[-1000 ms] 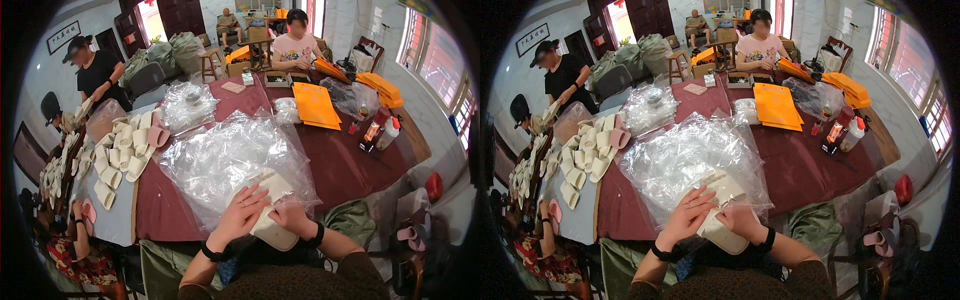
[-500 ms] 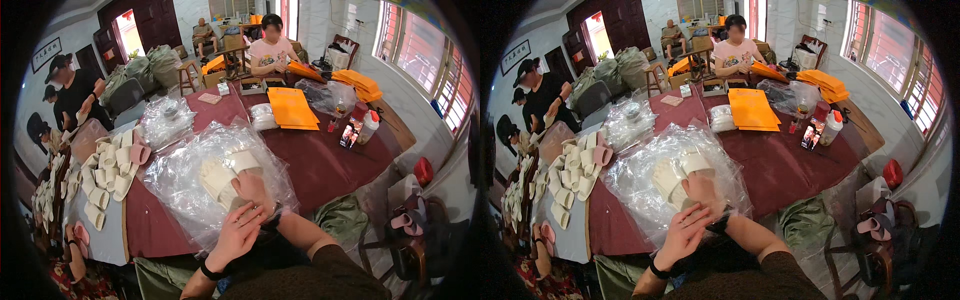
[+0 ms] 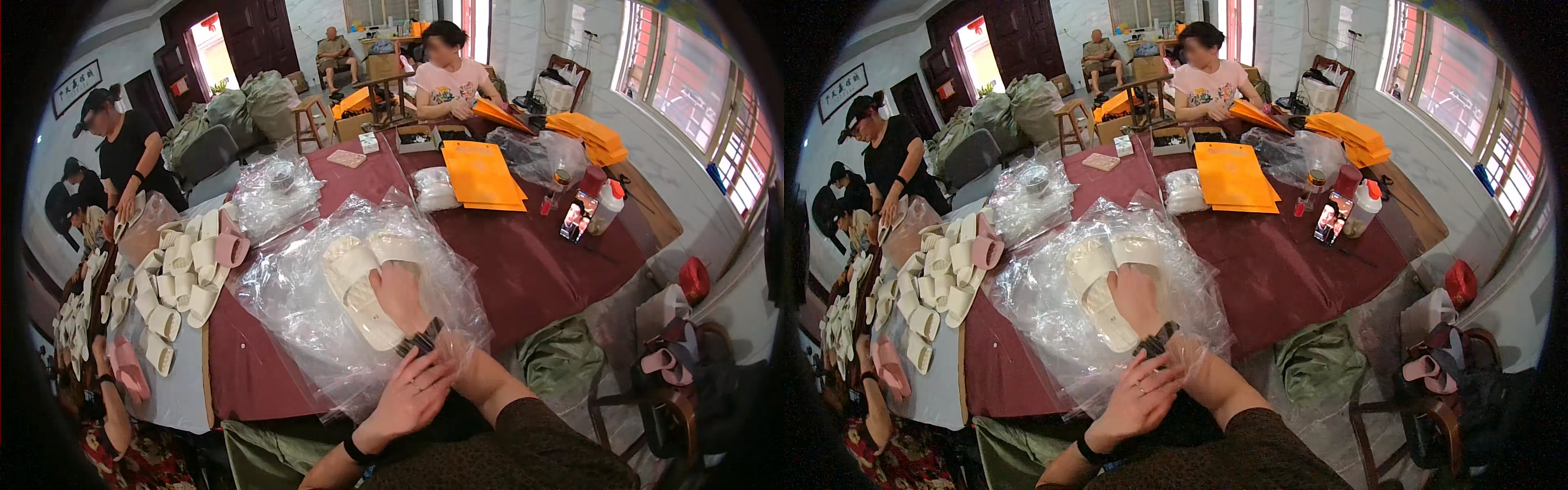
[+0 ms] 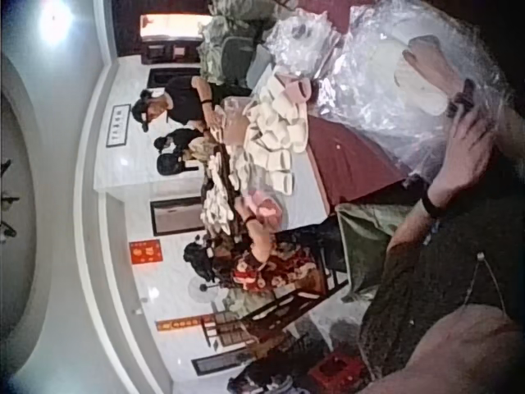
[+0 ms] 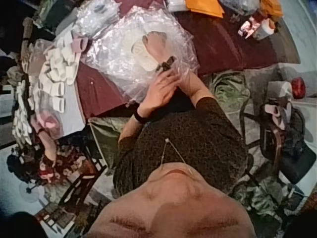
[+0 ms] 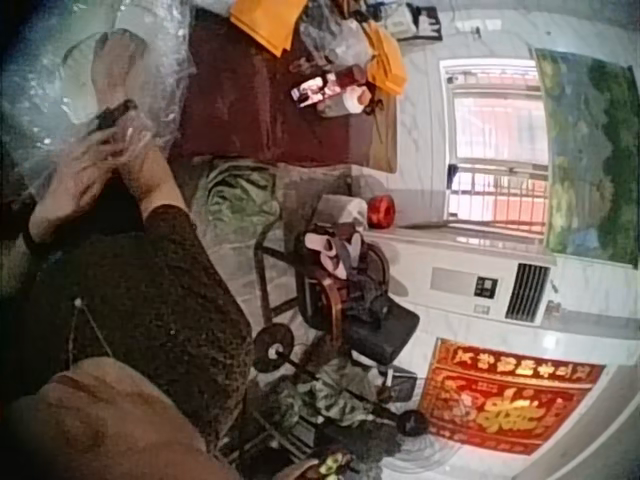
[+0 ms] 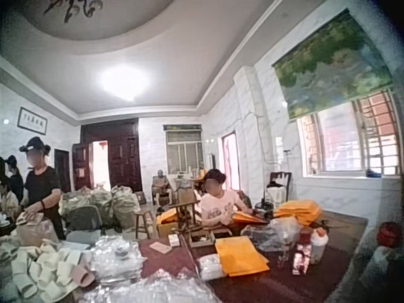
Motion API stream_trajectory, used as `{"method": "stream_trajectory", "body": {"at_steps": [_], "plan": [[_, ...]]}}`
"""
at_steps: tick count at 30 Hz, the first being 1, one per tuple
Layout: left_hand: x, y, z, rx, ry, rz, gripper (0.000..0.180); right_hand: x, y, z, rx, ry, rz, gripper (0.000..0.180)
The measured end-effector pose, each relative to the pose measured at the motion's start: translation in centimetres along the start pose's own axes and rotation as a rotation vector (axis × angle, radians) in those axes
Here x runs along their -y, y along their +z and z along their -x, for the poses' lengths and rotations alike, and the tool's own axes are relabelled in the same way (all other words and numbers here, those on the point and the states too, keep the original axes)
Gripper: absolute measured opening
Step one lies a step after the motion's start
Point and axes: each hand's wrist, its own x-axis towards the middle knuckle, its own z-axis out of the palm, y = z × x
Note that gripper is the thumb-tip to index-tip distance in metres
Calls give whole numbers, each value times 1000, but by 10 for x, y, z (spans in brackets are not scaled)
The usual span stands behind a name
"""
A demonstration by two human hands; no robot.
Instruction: Packing manufactured slippers into plastic bags for shipment.
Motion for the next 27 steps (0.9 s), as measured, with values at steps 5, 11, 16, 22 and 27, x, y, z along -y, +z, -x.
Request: {"method": "stream_trajectory", "body": {"at_steps": [5, 11, 16, 22, 27], "plan": [[15, -13, 6, 4, -22, 58, 37, -10, 17, -6, 51, 6, 56, 35], [43, -38, 26, -304, -320, -56, 53, -29, 24, 56, 61, -339, -70, 39], [100, -17, 60, -391, -953, -90, 81, -16, -57, 122, 342, -658, -36, 54], [105, -20, 63, -262, -999, -126, 89, 7, -164, 115, 1099, -448, -573, 33], [110, -15, 58, -325, -1091, -78, 97, -12, -142, 74, 158, -112, -295, 32]]}}
